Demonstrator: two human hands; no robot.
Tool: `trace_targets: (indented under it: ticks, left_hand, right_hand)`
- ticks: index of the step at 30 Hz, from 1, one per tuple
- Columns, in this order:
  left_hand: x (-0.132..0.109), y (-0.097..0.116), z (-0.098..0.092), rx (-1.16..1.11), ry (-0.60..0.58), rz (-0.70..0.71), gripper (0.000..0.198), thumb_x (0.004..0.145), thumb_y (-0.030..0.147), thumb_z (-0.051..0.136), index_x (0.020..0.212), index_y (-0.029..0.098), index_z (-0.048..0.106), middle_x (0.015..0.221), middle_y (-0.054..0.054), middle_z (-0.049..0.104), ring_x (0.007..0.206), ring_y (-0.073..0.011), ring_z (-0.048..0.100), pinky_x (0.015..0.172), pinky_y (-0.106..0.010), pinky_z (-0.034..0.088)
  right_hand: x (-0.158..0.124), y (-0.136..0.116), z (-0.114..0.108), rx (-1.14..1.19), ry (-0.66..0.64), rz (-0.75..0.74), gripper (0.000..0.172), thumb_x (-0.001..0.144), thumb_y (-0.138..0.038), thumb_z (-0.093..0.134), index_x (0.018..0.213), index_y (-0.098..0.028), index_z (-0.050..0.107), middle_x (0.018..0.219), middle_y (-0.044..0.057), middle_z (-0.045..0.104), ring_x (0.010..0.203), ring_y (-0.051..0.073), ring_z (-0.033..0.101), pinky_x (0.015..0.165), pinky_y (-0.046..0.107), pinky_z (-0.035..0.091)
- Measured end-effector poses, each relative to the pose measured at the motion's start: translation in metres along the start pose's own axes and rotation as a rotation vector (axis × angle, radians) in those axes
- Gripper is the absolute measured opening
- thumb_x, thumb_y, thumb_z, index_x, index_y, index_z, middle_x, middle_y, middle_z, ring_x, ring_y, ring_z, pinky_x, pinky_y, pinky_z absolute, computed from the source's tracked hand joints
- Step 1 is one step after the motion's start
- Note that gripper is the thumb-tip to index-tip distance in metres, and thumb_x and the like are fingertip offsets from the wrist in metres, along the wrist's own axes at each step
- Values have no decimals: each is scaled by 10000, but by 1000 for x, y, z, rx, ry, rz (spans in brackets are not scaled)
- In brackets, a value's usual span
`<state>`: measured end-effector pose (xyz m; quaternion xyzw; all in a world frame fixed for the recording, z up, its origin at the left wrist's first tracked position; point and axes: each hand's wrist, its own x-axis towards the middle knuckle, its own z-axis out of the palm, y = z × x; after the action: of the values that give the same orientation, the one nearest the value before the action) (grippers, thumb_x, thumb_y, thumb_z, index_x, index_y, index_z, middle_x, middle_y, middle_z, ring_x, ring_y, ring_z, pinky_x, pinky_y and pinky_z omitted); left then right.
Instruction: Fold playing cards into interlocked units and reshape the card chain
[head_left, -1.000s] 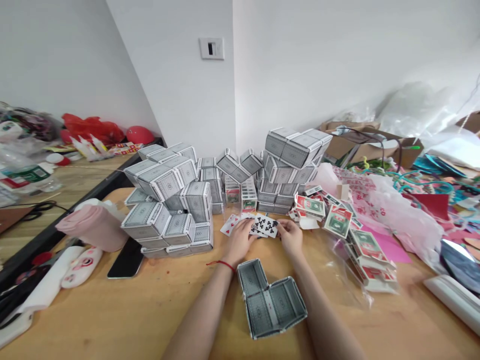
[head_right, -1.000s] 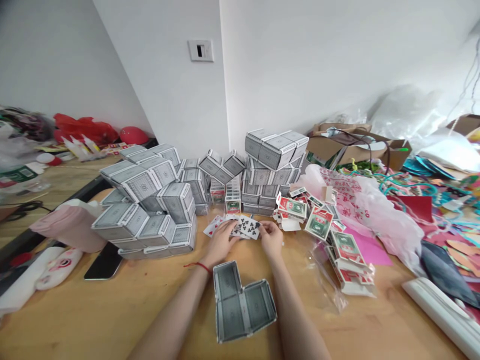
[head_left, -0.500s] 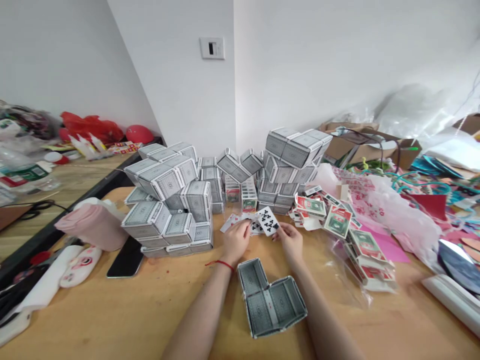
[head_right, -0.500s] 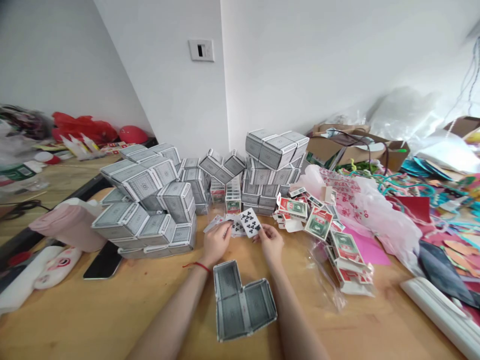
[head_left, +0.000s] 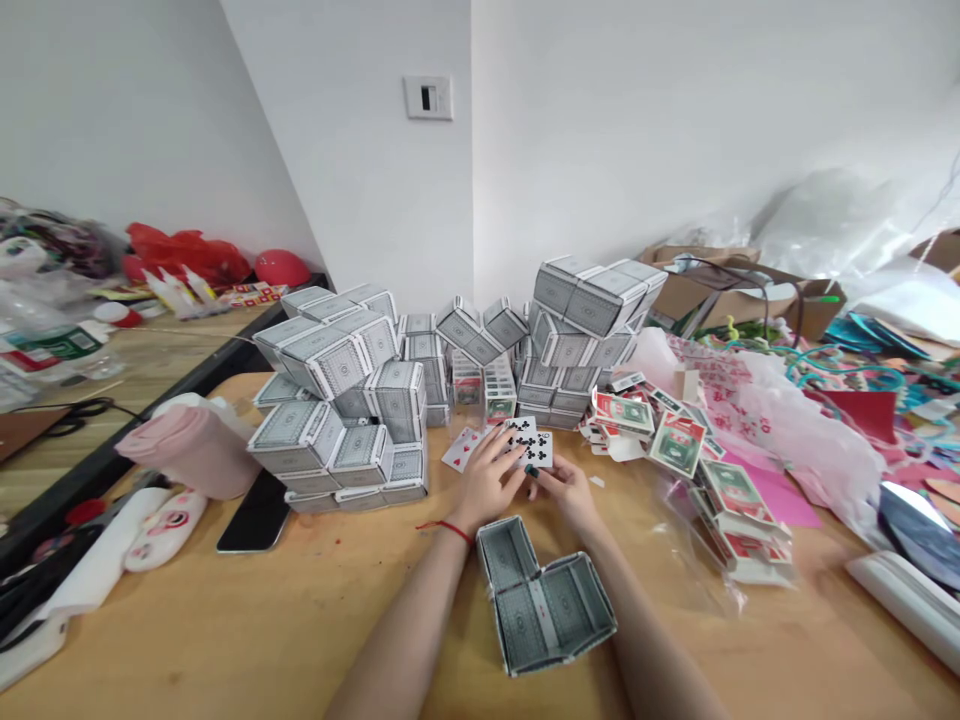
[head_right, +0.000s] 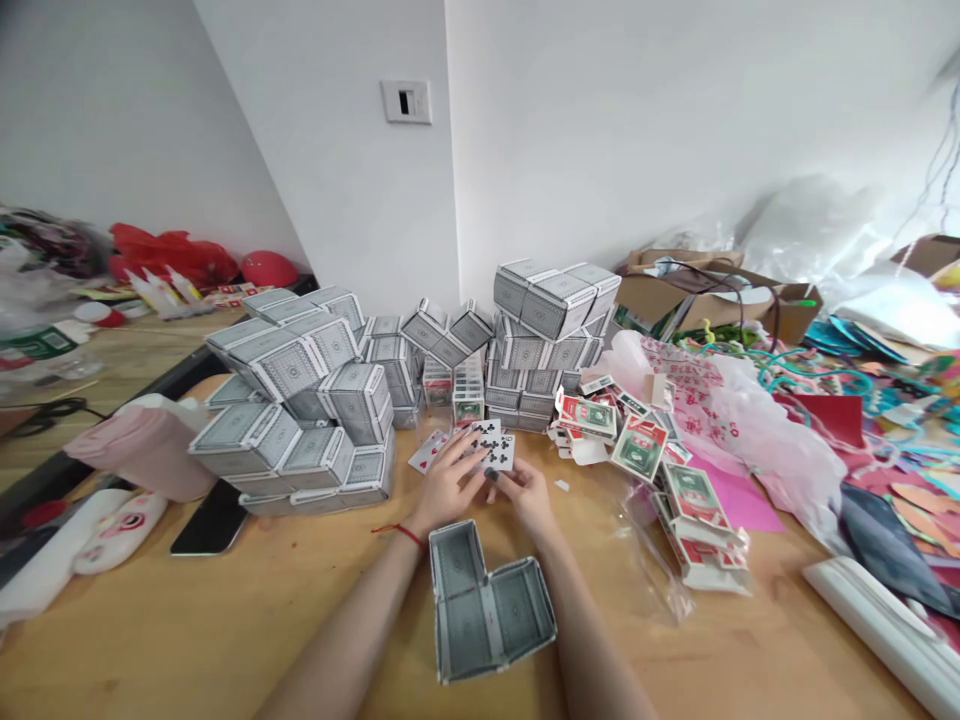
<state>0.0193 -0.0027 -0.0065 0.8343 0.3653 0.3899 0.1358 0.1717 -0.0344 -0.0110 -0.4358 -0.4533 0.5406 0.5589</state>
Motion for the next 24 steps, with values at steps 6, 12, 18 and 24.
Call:
trace_targets:
  ticks: [6,12,18,24]
  left_hand:
    - [0,-2,3,-100,11,-4,274,806,230,478,1055,242,592,1233,-58,490,1212,-214,368,1003,-442,344]
    - [0,0,-5,-195,247,-145,265,799,224,484,1046,225,580,1204,-67,503,1125,-194,457,974,-401,377]
    - [-1,-4,-1,-381,259,-356,305,773,264,519,1072,205,548,984,-59,615,783,-142,592,720,-290,497]
    - [-2,-1,10,-553,134,-492,148,729,295,552,794,165,525,621,10,577,562,-111,551,528,-216,432]
  right_hand:
    - [-1,2,2,-66,74,48,301,680,-443,600,757,-152,585,475,7,586,425,134,522,481,254,395]
    - [1,5,-1,-70,158,20,278,687,-436,598,629,-167,559,424,-31,519,388,99,446,450,235,340]
    - [3,8,-2,-67,226,2,253,605,-375,677,723,-157,620,538,-21,562,446,89,420,441,219,311]
    - [7,15,-7,27,271,-10,283,603,-387,672,765,-162,615,699,25,633,592,139,523,562,253,405]
